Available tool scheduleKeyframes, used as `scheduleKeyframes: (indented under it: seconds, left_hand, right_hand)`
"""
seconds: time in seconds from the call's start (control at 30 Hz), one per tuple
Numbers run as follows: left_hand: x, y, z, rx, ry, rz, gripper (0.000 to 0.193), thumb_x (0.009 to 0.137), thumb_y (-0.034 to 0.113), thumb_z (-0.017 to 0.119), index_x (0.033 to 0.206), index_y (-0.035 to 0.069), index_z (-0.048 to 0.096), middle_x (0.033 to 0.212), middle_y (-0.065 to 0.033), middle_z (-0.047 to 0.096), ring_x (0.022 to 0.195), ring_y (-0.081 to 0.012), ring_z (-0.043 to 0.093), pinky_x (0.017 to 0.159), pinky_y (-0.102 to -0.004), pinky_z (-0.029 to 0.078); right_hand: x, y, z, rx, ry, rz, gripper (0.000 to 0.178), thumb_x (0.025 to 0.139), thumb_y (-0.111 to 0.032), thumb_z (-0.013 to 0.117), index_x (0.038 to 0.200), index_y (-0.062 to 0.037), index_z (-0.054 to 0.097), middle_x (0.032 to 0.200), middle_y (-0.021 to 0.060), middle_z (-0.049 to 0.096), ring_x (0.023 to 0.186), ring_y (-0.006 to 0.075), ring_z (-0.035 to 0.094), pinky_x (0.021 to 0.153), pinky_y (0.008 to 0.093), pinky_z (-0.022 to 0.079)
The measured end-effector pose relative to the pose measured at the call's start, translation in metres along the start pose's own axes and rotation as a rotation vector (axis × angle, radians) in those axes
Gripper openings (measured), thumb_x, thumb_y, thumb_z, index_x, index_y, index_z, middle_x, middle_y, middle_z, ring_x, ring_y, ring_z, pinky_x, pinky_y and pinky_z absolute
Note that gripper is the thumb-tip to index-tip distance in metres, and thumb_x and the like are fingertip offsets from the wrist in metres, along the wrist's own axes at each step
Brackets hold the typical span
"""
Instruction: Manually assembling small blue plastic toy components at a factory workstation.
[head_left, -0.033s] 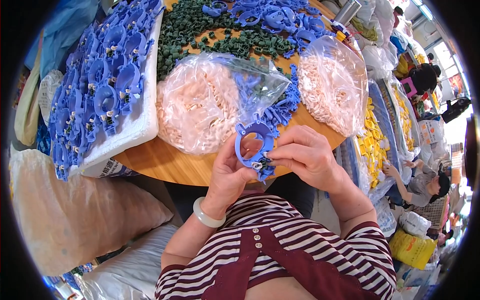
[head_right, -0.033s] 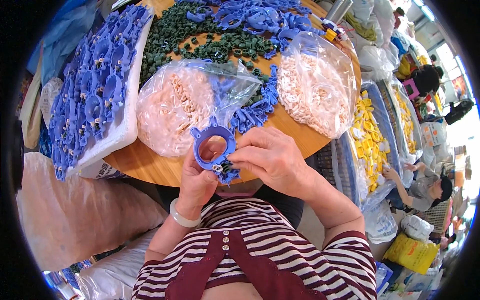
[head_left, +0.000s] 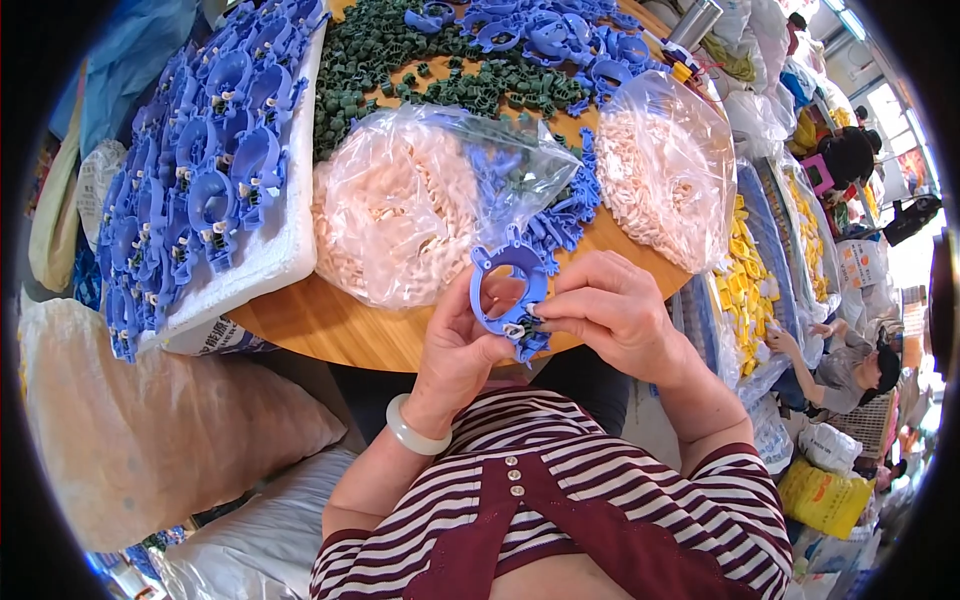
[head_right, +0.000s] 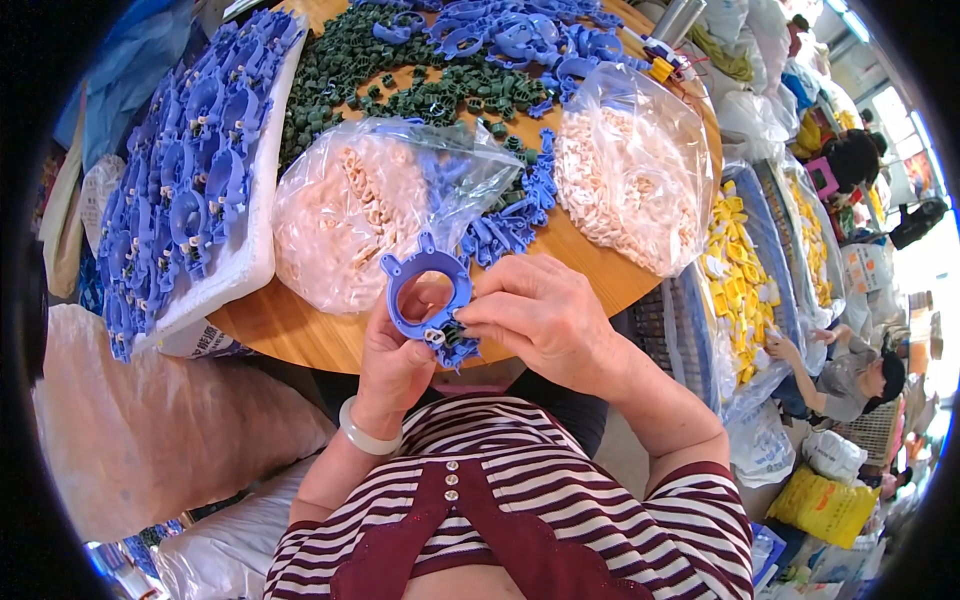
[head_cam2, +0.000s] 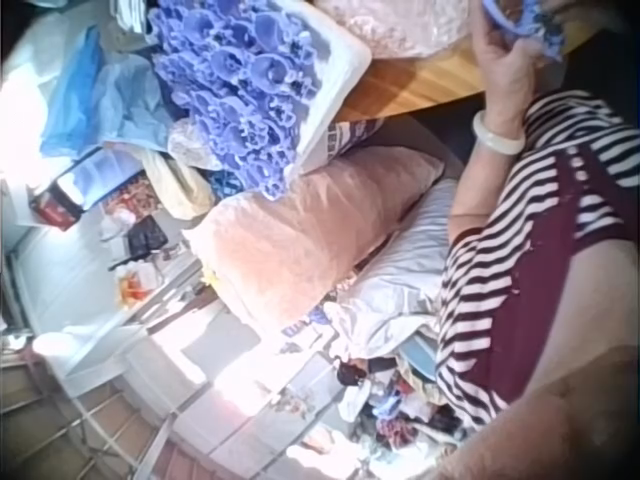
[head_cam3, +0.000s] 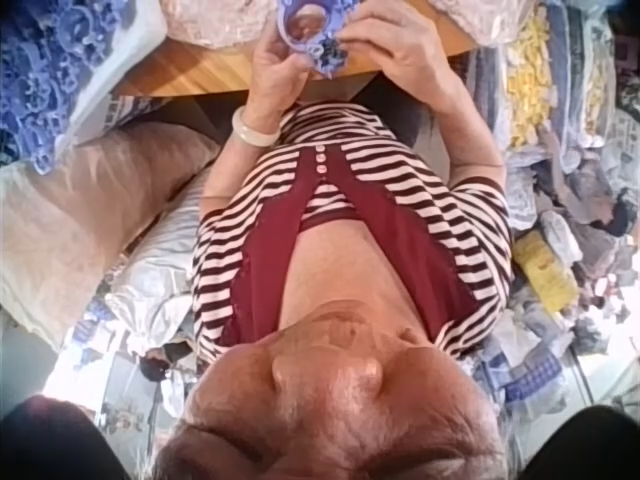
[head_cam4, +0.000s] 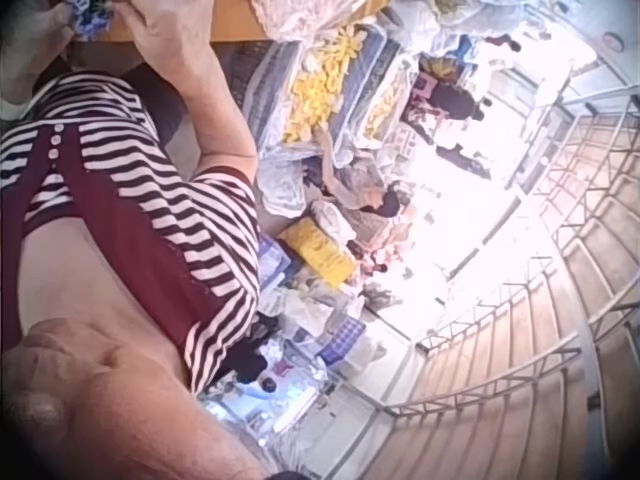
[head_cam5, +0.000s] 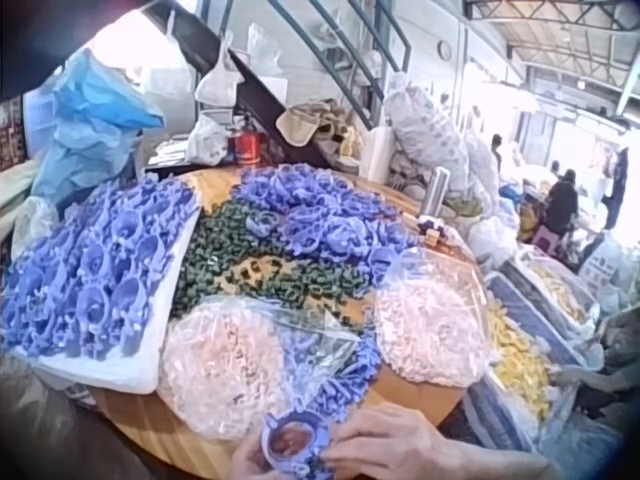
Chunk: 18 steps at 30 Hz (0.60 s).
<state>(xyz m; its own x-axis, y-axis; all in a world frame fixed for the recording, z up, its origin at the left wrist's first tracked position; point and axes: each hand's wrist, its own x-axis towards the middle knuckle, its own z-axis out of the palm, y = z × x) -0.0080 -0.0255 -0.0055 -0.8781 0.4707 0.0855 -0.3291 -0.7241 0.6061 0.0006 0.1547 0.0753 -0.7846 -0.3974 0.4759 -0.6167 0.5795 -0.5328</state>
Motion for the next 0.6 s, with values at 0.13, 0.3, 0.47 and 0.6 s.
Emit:
scheduleKeyframes:
  seconds: [0.13, 0.3, 0.47, 0.6]
  left_hand:
    - [0.0002, -0.0033, -0.0041, 0.07, -0.014, 0.038, 0.079, 0.068, 0.002, 0.074, 0.135, 0.005, 0.033, 0.119, -0.0095, 0.05, 0.113, -0.022, 0.049, 0.096, -0.0355, 0.041]
    - [-0.0002, -0.004, -0.0027, 0.153, -0.039, 0.073, 0.081, 0.067, 0.002, 0.075, 0.136, 0.005, 0.032, 0.119, -0.0103, 0.051, 0.112, -0.0224, 0.049, 0.097, -0.0365, 0.039]
    - [-0.0015, -0.0027, -0.0032, 0.088, -0.007, 0.023, 0.081, 0.067, 0.002, 0.075, 0.136, 0.005, 0.032, 0.118, -0.01, 0.051, 0.112, -0.0218, 0.049, 0.097, -0.0351, 0.04]
    - [-0.0002, -0.0026, -0.0048, 0.083, -0.042, 0.038, 0.08, 0.067, 0.001, 0.074, 0.136, 0.006, 0.033, 0.116, -0.0091, 0.051, 0.112, -0.0213, 0.049, 0.096, -0.0346, 0.04]
  right_hand:
    - [-0.0011, 0.0, 0.0028, 0.021, 0.021, 0.028, 0.019, 0.064, -0.006, 0.074, 0.081, -0.0071, 0.067, 0.077, 0.0039, 0.058, 0.069, 0.0209, 0.056, 0.06, 0.0304, 0.043]
    - [-0.0013, -0.0041, 0.0027, -0.045, 0.01, 0.01, 0.019, 0.065, -0.006, 0.073, 0.082, -0.0075, 0.067, 0.077, 0.0042, 0.058, 0.069, 0.0215, 0.056, 0.061, 0.0307, 0.043]
    - [-0.0001, -0.002, 0.0003, -0.113, -0.035, -0.053, 0.02, 0.065, -0.005, 0.073, 0.084, -0.0076, 0.066, 0.078, 0.0048, 0.058, 0.07, 0.0229, 0.057, 0.061, 0.0316, 0.044]
    - [-0.0011, -0.0035, 0.005, 0.031, 0.007, 0.054, 0.02, 0.066, -0.004, 0.073, 0.084, -0.007, 0.066, 0.078, 0.005, 0.058, 0.071, 0.0223, 0.057, 0.061, 0.0315, 0.045]
